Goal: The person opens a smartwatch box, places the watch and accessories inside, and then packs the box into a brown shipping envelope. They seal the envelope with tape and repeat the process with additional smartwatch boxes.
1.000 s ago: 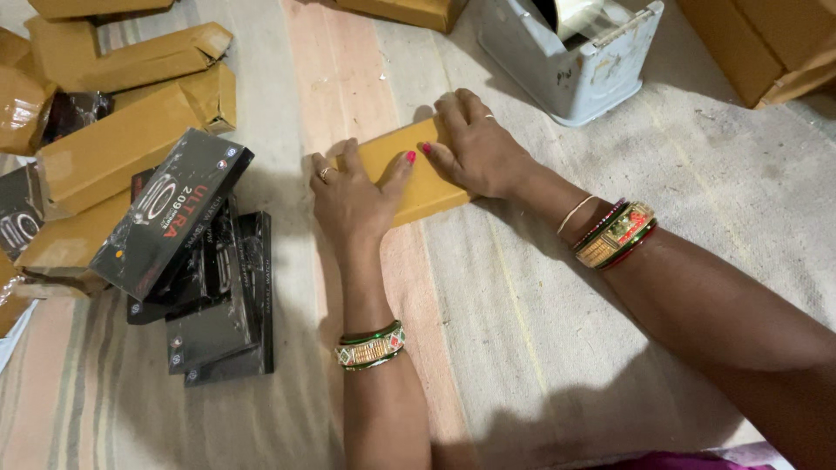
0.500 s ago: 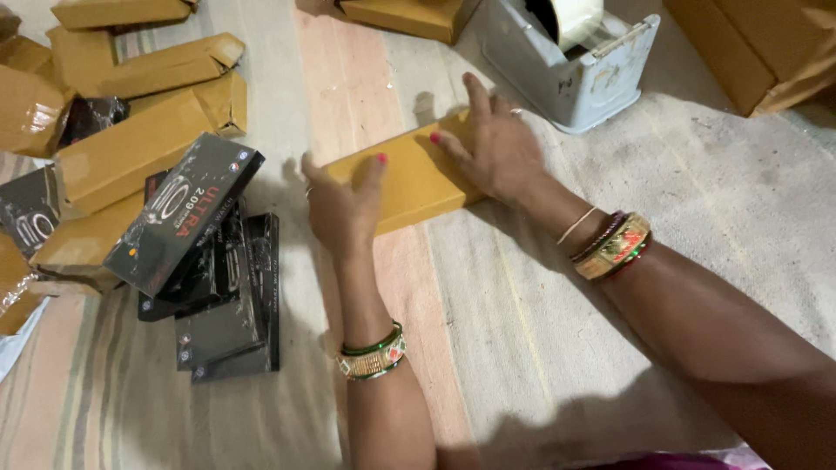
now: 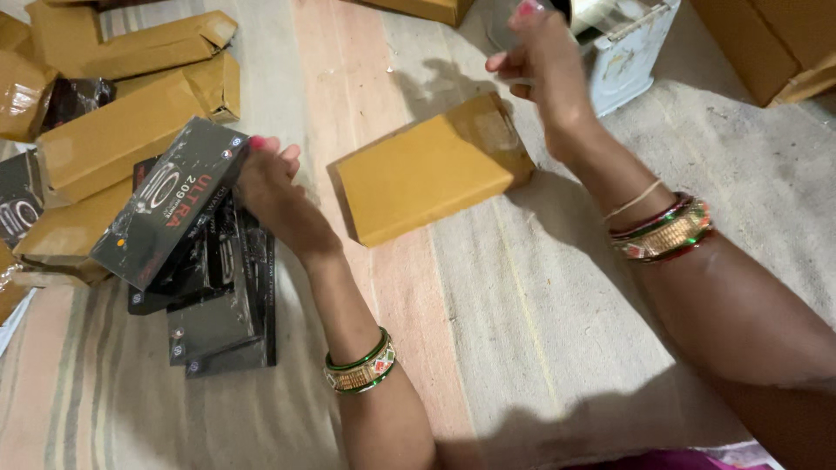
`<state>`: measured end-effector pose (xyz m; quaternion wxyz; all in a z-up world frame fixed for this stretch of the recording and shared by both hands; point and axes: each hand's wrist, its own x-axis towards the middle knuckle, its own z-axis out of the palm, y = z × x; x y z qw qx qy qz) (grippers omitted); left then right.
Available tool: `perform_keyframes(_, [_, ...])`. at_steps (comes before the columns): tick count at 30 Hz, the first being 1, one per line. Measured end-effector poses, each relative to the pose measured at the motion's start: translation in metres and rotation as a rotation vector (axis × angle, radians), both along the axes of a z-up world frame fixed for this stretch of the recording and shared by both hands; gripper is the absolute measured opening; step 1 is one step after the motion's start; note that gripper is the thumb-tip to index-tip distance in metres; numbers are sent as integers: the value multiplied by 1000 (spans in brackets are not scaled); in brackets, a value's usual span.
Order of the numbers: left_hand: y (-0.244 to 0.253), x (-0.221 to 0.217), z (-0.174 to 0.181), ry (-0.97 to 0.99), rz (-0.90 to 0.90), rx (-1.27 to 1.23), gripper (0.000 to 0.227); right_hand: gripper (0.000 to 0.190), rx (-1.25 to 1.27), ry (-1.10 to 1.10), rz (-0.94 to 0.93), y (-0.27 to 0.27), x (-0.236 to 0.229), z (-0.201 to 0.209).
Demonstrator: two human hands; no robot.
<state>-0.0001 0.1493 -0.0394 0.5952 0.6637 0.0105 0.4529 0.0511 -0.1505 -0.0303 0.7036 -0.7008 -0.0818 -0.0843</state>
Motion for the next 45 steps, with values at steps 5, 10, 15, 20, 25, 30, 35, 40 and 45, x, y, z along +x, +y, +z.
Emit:
perform_keyframes(5, [-23, 17, -16, 681, -5, 296, 72, 83, -611, 115, 40, 42, -14, -4])
perform_keyframes(10, [-53, 8, -19, 981, 73, 962, 97, 83, -1311, -104, 38, 58, -23, -10])
perform_keyframes(15, [-56, 2, -14, 900, 111, 999, 95, 82, -1325, -161, 24, 59, -25, -13])
perform_keyframes(20, [-57, 6, -24, 837, 130, 1063, 96, 77, -1339, -160, 27, 57, -30, -7])
perform_keyframes(25, [-37, 7, -18, 773, -172, 456, 108, 76, -335, 234, 128, 51, -36, 13])
perform_keyframes(30, [-22, 16, -16, 665, -417, 51, 104, 72, -409, 192, 209, 27, -17, 3])
perform_keyframes(35, [-19, 21, -32, 655, -535, 84, 102, 78, -889, -133, 115, 26, 5, -41])
perform_keyframes(40, [-14, 24, -33, 681, -497, -33, 98, 76, -592, -165, 97, 23, 13, -52])
perform_keyframes(45, [-5, 24, -37, 403, -435, -444, 85, 65, -112, 269, -12, 12, 16, -45])
